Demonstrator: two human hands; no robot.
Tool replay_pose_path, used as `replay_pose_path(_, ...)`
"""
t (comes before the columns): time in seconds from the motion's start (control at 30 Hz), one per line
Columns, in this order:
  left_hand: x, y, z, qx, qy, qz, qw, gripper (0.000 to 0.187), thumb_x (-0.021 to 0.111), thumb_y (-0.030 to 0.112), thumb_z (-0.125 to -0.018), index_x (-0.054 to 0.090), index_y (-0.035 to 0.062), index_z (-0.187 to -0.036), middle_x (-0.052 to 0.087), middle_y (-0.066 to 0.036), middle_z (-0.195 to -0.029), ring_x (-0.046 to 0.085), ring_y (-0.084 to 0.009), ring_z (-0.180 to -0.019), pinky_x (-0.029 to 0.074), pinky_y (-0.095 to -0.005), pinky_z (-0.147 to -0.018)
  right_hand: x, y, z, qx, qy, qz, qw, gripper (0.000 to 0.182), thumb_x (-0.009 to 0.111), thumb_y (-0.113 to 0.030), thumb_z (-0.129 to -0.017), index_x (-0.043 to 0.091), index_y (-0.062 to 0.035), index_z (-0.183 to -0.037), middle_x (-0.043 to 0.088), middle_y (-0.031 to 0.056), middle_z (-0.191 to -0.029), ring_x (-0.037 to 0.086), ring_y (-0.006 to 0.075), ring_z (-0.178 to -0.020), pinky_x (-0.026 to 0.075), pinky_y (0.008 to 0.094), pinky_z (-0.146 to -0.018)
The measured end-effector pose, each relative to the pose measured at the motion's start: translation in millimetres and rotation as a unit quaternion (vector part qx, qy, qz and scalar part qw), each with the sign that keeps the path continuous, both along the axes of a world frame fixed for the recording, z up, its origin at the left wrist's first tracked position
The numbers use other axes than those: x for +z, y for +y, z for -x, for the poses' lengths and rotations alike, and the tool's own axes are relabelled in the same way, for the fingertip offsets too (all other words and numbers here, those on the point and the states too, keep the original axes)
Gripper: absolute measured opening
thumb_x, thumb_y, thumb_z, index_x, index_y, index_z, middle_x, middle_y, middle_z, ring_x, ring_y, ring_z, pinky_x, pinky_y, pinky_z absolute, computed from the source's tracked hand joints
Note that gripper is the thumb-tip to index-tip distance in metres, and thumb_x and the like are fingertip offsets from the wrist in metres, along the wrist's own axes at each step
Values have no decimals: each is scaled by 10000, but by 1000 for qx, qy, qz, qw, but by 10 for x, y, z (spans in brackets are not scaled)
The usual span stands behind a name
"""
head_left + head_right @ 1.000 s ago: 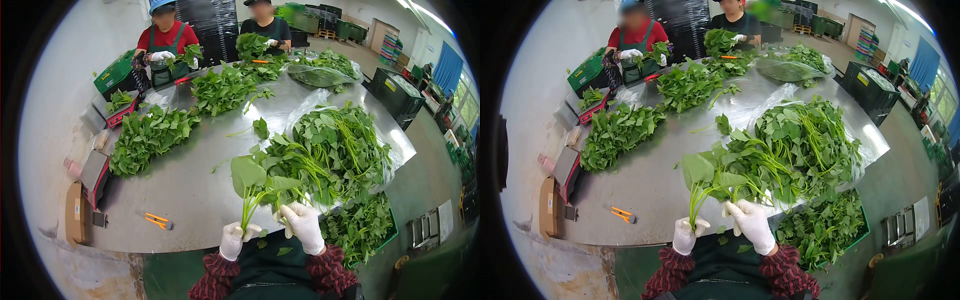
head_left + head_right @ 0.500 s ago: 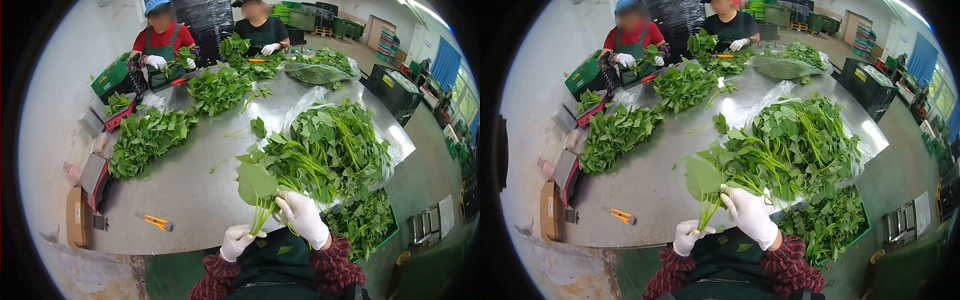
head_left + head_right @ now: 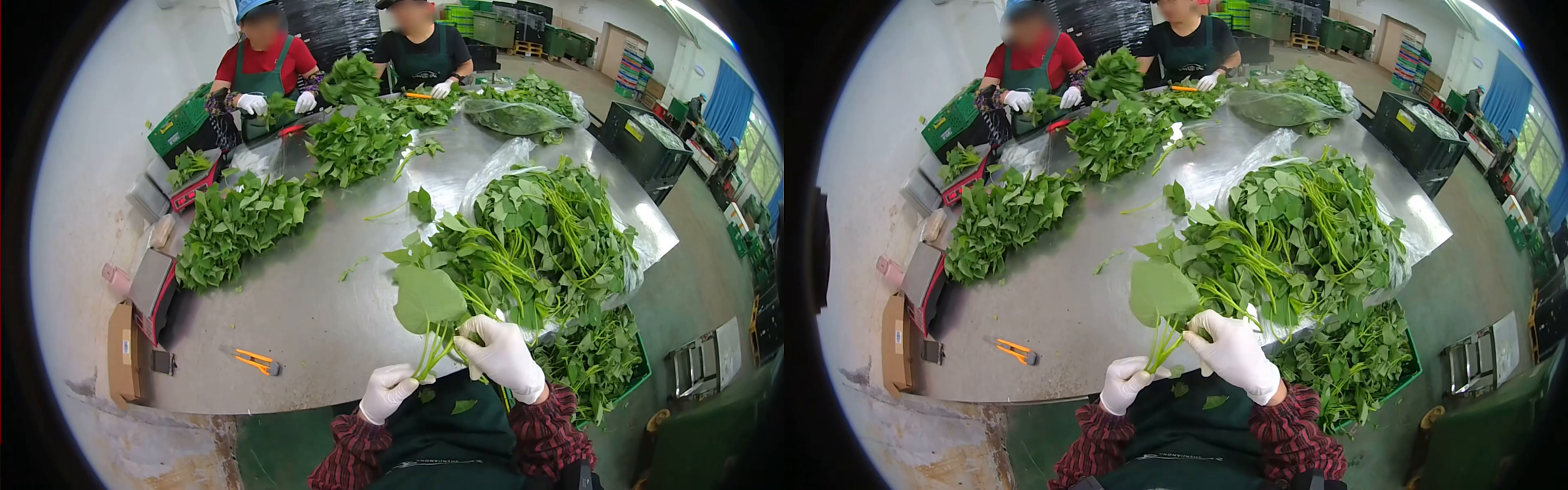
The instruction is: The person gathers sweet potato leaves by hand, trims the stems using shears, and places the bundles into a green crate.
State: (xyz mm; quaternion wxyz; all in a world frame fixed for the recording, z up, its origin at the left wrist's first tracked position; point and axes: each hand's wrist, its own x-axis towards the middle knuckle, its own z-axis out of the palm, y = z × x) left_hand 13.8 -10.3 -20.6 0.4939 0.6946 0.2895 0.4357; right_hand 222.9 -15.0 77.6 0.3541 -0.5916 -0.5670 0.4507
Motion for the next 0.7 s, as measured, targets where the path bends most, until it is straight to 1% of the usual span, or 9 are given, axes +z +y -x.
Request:
replay_pose_path(0.1,-29,-17,-3,3,-5,43,999,378,546,329,-900,681,-24,-876,609,-63,-690,532,-135,-588,422,-257,-568,-256,34,-33,0,-107,-125,986,76,621,-72,-801,571,-27,-835,591,76,-612,569,143,-456,452,263,-466)
replay_pose_path(0.17,-19,-31,7,0,7,77,997,316,556,278,-900,680,-13,-886,589,-55,-667,525,-147,-584,410,-275,-562,-441,89,-206,-140,-326,-420,835,85,622,-50,-774,575,-41,-843,598,93,-673,574,196,-507,462,294,-482)
replay_pose_path(0.3,-77,13,113,144,-148,187,960,344,521,343,-917,650,27,-879,489,-7,-600,413,-82,-525,301,-229,-480,-584,-16,-1065,-341,-486,-310,743,104,615,-48,-785,603,-80,-883,569,82,-661,547,226,-510,448,326,-473)
replay_pose_path(0.37,-78,105,214,189,-255,168,933,359,507,382,-919,618,42,-894,430,14,-570,357,-61,-494,256,-226,-444,-855,-194,-1493,-353,-336,-43,872,154,619,-59,-763,621,-98,-912,537,79,-628,552,226,-510,441,321,-456)
replay_pose_path(0.4,-25,177,264,167,-350,200,900,328,490,373,-928,591,62,-903,373,17,-559,328,-69,-486,252,-229,-442,-803,-279,-1415,-197,-598,-172,758,193,626,-88,-731,630,-97,-924,534,76,-618,563,238,-516,451,330,-460)
replay_pose_path(0.43,8,230,303,145,-441,229,855,296,473,364,-937,564,83,-913,316,20,-548,299,-78,-478,248,-232,-440,-857,-370,-1334,-134,-613,-135,767,242,627,-91,-697,636,-106,-939,554,71,-656,580,241,-550,474,337,-489)
replay_pose_path(0.53,-66,231,304,80,-493,283,819,262,447,324,-954,558,91,-905,278,15,-557,255,-90,-476,242,-234,-433,-1398,-527,-937,26,-449,-251,857,193,670,-229,-710,639,-89,-838,621,100,-770,617,277,-644,495,367,-553)
replay_pose_path(0.57,-102,218,275,46,-514,311,798,262,445,319,-955,559,88,-906,291,16,-559,261,-86,-478,245,-231,-432,-1432,-581,-642,-41,-359,-95,928,314,691,-351,-719,607,-59,-793,620,132,-700,612,315,-622,492,391,-562)
replay_pose_path(0.7,-182,130,169,76,-467,325,819,286,450,316,-954,584,64,-959,315,19,-561,288,-84,-480,256,-225,-432,-1721,-557,-180,13,-368,-117,922,358,638,-372,-800,523,-46,-710,587,172,-625,581,350,-560,461,435,-506)
